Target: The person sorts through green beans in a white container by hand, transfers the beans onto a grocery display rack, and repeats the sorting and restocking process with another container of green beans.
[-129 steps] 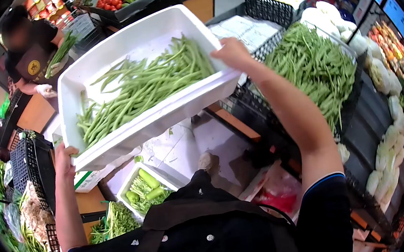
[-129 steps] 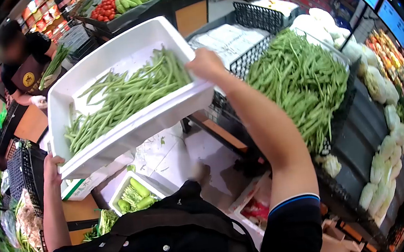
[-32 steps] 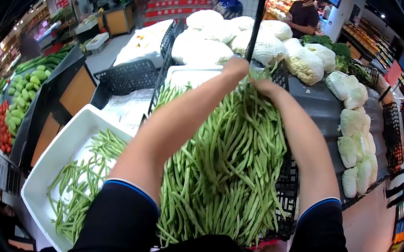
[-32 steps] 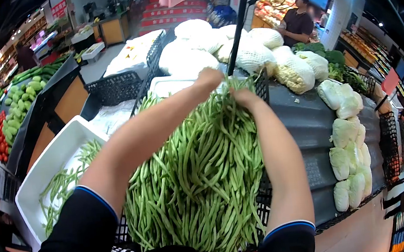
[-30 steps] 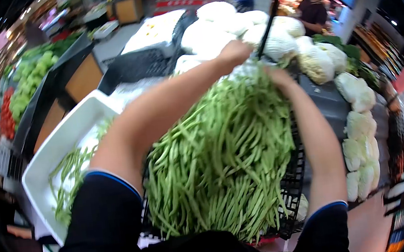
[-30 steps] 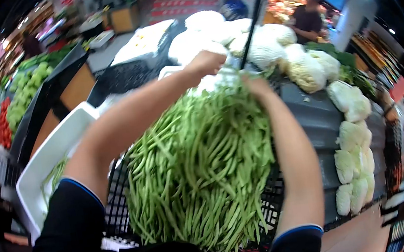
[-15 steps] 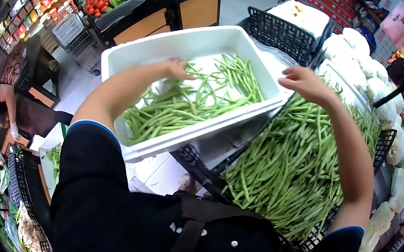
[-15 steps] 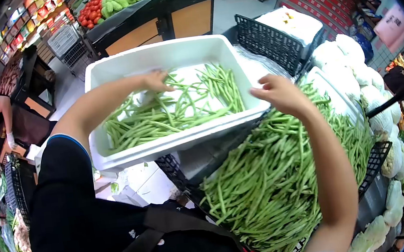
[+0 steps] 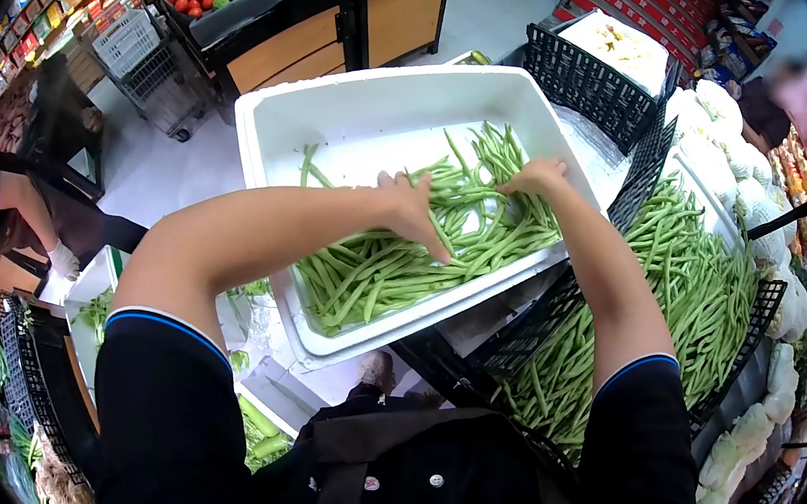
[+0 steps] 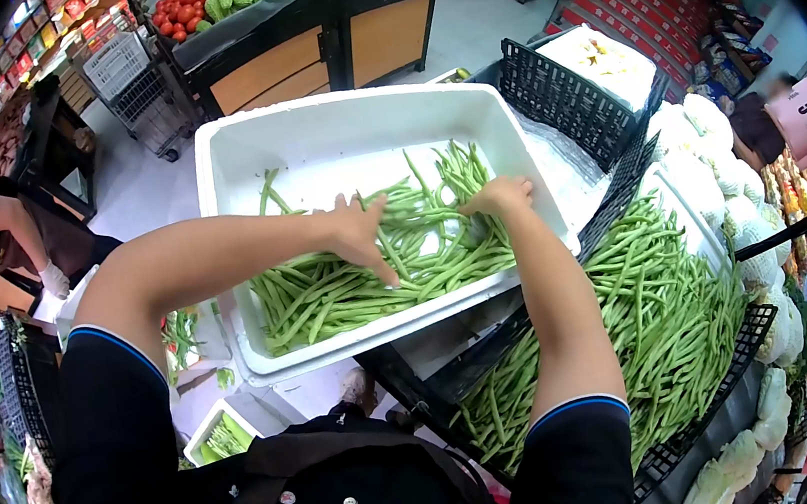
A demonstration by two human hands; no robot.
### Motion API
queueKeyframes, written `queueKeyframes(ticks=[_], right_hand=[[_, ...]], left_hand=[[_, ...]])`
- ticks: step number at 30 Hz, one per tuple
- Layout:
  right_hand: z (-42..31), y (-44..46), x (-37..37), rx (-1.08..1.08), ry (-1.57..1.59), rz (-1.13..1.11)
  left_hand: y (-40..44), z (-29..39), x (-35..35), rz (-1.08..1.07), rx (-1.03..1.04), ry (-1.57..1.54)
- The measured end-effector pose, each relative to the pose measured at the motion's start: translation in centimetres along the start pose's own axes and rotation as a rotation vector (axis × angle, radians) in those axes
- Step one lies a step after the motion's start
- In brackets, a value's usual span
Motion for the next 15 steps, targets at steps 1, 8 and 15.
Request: queueKeyframes(ticks=[1, 8, 15], right_hand=[[-0.2, 0.0, 0.5, -0.014, 0.051, 0.021], [0.4, 0.4, 1.2, -0.167, 0.284, 0.016], [0.1, -1.5, -0.6, -0.306, 0.393, 0.085]], left_hand=[[-0.9, 1.2, 0.7, 0.000, -0.004, 0.043], [-1.1, 3.6, 2.1, 0.145, 0.042, 0.155], [-0.1, 4.1, 0.7, 0.184, 0.099, -0.014]])
Point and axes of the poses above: each hand's wrist, its own y-axis towards the middle knuckle, its own x-axis out of the palm, z = x × y, the point moved 7 cm from there along y, towards the middle knuckle, and after that the axes turned 12 degrees about -z, right-handed, at the moved point
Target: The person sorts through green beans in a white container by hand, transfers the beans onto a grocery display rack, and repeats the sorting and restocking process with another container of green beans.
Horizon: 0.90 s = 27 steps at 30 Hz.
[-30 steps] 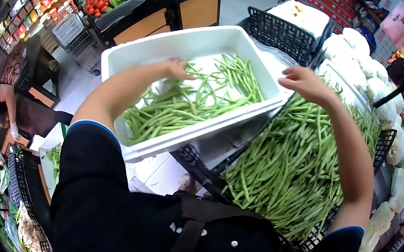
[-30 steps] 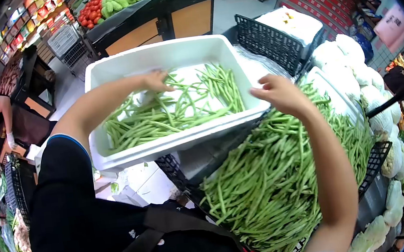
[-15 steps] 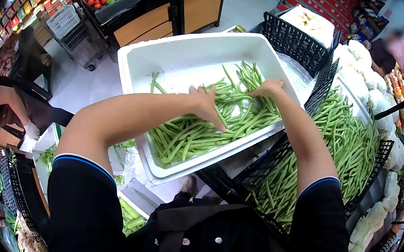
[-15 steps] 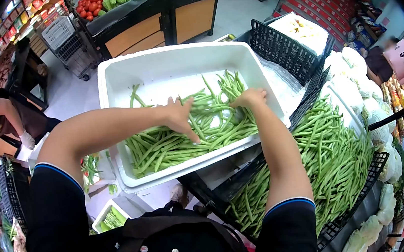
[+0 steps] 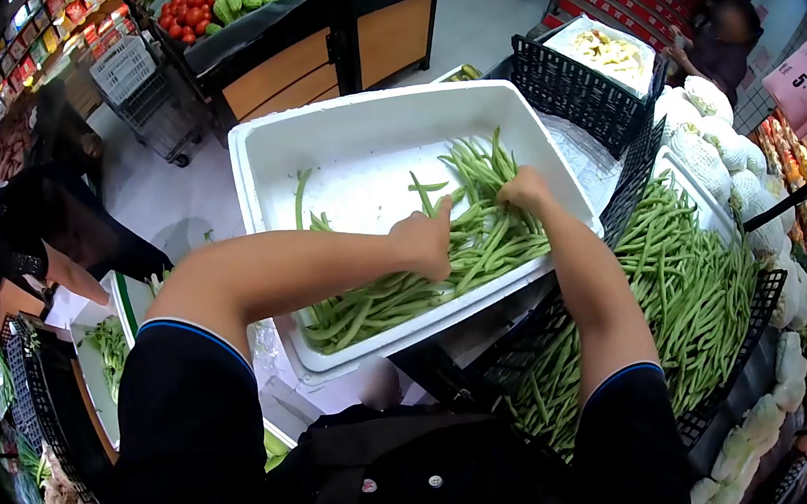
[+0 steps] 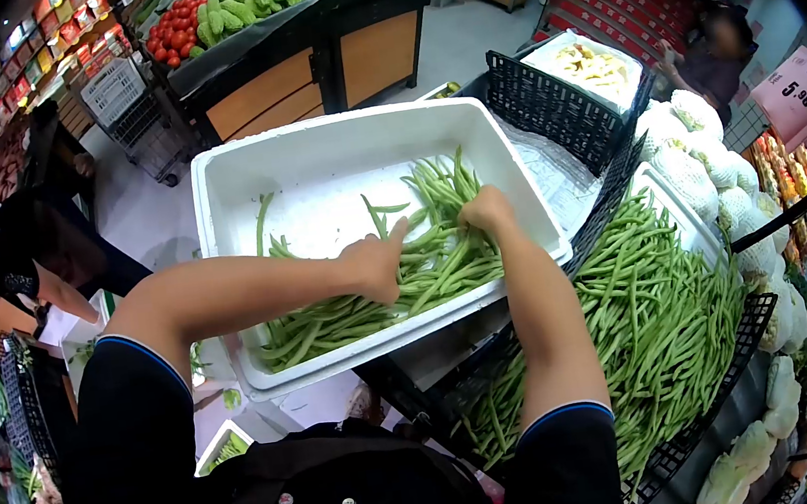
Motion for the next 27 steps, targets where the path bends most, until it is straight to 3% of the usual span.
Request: queueKeyframes(ticks=[5, 7, 10, 16, 17, 21, 22, 23, 27], right_hand=[[-0.5, -1.1, -5.2, -0.218, 0.401, 0.164], [-2.1, -4.5, -8.0, -0.338, 0.506, 0.216], [-2.2, -7.6, -11.7, -0.336, 0.776, 0.208], [-2.1, -11.1, -12.8, -0.407, 1.171, -0.131], [-3.0, -11.2, -10.8, -0.377, 1.212, -0.169], [-6.9, -16.6, -8.6, -0.605, 1.407, -0.334], [-6.7, -18.2, -9.5, -0.678, 1.420, -0.278], [-5.4, -19.1, -10.7, -0.710, 1.492, -0.283], [5.3, -23.2, -16.4, -0.649, 1.500, -0.139]], left_hand=[[-1.4, -0.7, -5.1, 0.039, 0.033, 0.055], [-2.9, -1.8, -8.3, 0.192, 0.080, 0.038], [-5.6, -4.2, -11.7, 0.328, 0.073, -0.190], [-7.8, -7.5, -13.0, 0.568, 0.208, -0.755], [-8.2, -5.6, -14.8, 0.592, 0.455, -0.888], [-7.9, 5.9, -16.5, 0.444, 0.665, -1.085], [-7.2, 9.2, -16.5, 0.397, 0.768, -1.137], [-6.7, 13.0, -16.3, 0.350, 0.862, -1.191], [-4.5, 25.6, -14.8, 0.188, 0.868, -1.256]])
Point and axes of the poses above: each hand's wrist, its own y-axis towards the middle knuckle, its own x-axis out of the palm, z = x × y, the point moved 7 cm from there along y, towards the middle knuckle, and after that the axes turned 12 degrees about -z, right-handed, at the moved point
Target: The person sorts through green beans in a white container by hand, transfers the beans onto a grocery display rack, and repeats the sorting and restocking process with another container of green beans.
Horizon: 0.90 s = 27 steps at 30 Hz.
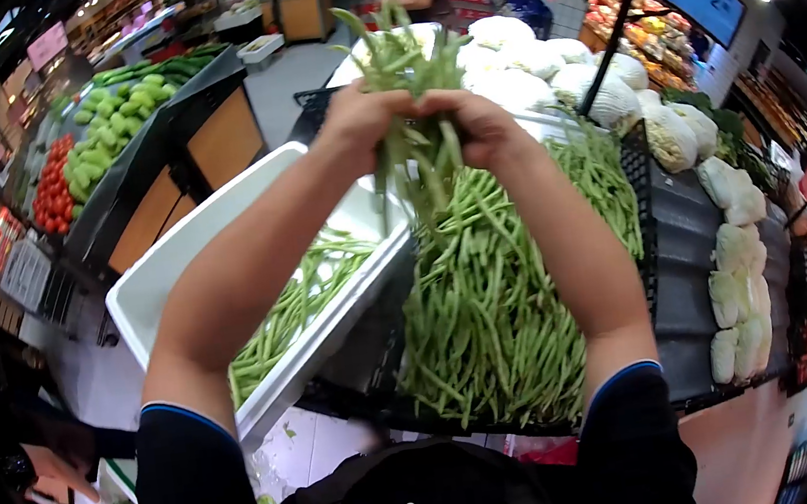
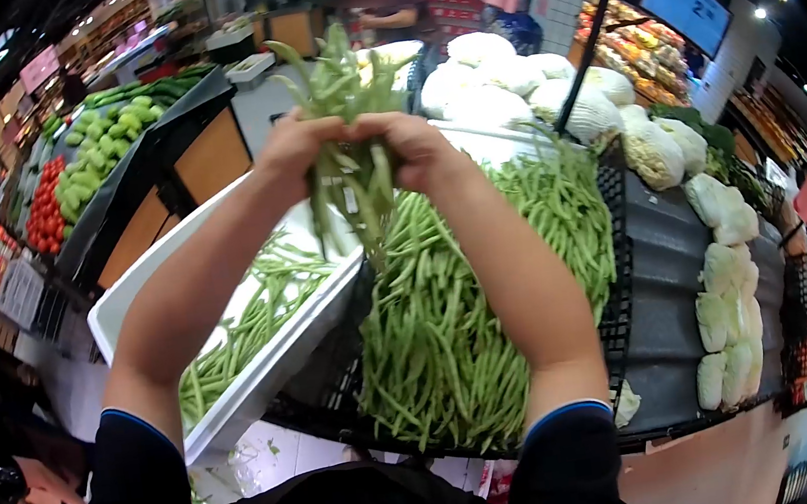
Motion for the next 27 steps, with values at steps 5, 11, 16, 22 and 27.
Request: queueKeyframes(ticks=[5, 11, 16, 22, 27], right_hand=[[-8.0, -10.6, -13.6, 0.049, -0.200, 0.395], [-10.8, -18.0, -21.6, 0.352, -0.928, 0.718], [-6.1, -19.1, -29.5, 0.811, -1.494, 0.950], [-12.4, -17.9, -26.6, 0.116, -1.864, 1.114], [-9.4, -9.6, -15.1, -0.160, -1.531, 0.540]], left_hand=[[9.7, -6.8, 13.7, -0.124, -0.081, -0.026], [18.3, -15.7, 21.7, -0.250, -0.185, 0.497], [21.0, -18.7, 20.5, -0.479, -0.362, 0.947], [13.6, -5.2, 9.7, -0.497, -0.212, 0.818], [3.2, -1.4, -13.9, -0.182, -0.347, 1.094]])
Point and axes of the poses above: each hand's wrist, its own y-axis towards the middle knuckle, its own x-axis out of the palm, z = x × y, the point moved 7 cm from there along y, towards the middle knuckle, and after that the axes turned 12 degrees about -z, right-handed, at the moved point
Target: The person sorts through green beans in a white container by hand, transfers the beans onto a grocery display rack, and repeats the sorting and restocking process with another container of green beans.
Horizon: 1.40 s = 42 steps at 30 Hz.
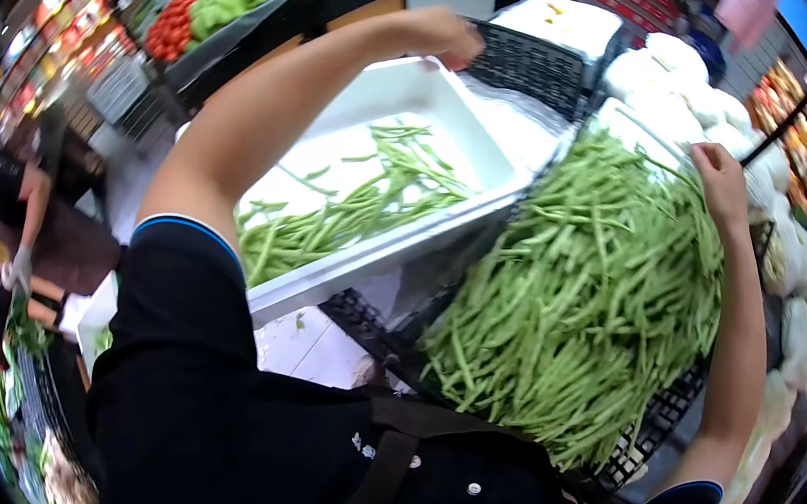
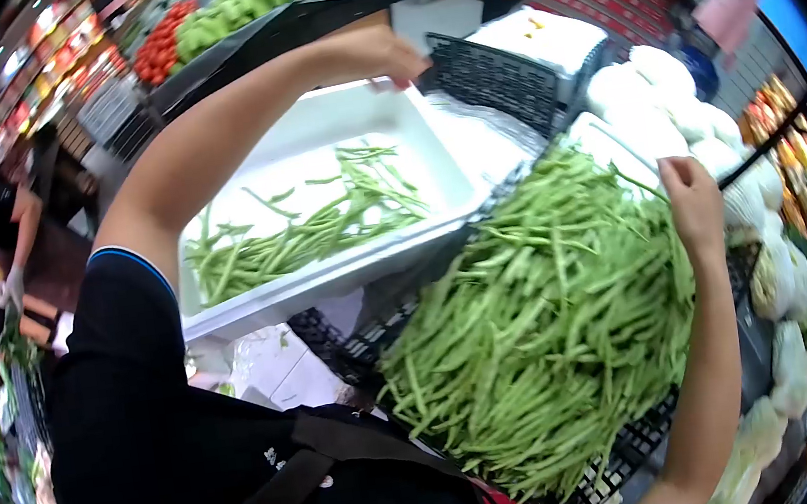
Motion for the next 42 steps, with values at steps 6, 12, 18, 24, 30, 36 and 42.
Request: queueKeyframes(ticks=[6, 12, 18, 24, 30, 36, 42], right_hand=[[-18.0, 0.3, 19.7, -0.166, -0.149, -0.729], [-22.6, 4.9, 37.0, -0.316, -0.398, -0.846], [-16.5, 9.5, 46.5, 0.164, -0.314, -0.785], [-26.5, 4.4, 37.6, 0.052, 0.024, -1.254], [-31.7, 7.8, 24.0, -0.266, 0.089, -0.590], [-31.0, 9.5, 24.9, -0.280, -0.299, -0.480], [-39.6, -2.5, 32.6, -0.985, -0.463, -0.577]], left_hand=[[-17.8, -14.5, 0.5, 0.143, -0.420, 0.605], [-34.8, -17.9, 3.0, 0.934, -0.517, 0.228], [-33.1, -25.6, 11.2, 0.839, -0.147, -1.189], [-35.8, -24.4, 12.8, 0.908, -0.018, -1.361], [-37.4, -24.1, 12.9, 1.139, 0.255, -1.379], [-34.1, -20.5, 10.2, 1.131, 0.347, -1.386], [-34.2, -21.4, 11.2, 1.091, 0.257, -1.319]])
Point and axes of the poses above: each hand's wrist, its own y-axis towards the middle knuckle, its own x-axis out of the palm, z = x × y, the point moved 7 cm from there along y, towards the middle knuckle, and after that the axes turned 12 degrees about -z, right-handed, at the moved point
